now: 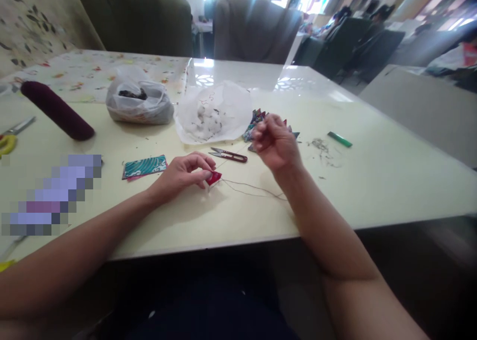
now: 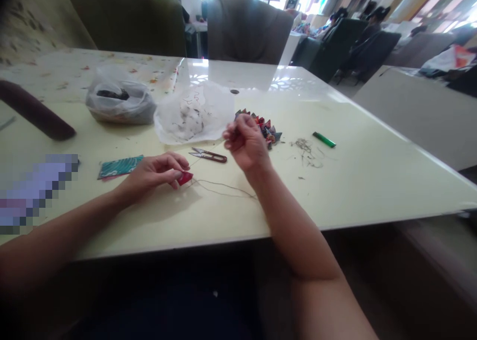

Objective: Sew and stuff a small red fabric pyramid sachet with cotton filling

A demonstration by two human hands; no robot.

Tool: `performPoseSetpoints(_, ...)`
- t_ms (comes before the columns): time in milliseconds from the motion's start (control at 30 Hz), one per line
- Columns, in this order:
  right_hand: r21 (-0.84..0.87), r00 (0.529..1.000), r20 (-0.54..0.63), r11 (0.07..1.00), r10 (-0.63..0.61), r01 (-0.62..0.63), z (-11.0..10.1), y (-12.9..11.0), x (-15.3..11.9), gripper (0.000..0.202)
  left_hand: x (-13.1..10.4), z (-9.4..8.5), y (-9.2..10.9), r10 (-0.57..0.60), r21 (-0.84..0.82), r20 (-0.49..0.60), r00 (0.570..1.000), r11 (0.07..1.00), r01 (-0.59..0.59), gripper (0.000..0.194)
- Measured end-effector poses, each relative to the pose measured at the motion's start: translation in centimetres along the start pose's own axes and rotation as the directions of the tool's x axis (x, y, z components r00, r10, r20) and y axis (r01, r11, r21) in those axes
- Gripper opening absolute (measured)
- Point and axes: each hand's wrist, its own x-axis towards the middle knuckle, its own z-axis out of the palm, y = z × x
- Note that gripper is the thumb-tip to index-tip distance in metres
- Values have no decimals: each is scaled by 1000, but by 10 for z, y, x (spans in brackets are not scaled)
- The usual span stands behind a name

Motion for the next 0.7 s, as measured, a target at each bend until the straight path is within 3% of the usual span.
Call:
performPoseSetpoints(133,47,949,-219,969,-227,243,-34,-31,19,18,7,-11,-5,-113,-208,-186,976,975,73,16)
performPoseSetpoints(267,3,830,-404,907,-383,420,-63,-57,26,21,14,-26,-6,-129,-257,-324,937,965,44,19)
performPoseSetpoints(400,-91,713,-522,861,-469,500,-87,-74,25,26,20,-41,-7,-116,-297,-380,918,955,-2,19)
performPoseSetpoints(500,-224,613,-611,852,-501,473,-100,-81,23,32,23,-52,-9,-162,-337,-423,892,941,11,17)
performPoseSetpoints(633,-405,411,-786,887,-462,224,-113,-84,22,34,27,-64,-11,-200,-427,-493,847,903,-36,10)
performPoseSetpoints(700,-438,323,-823,884,-468,165,-117,-84,21,34,29,-69,-11,-217,-480,-530,820,874,-80,6)
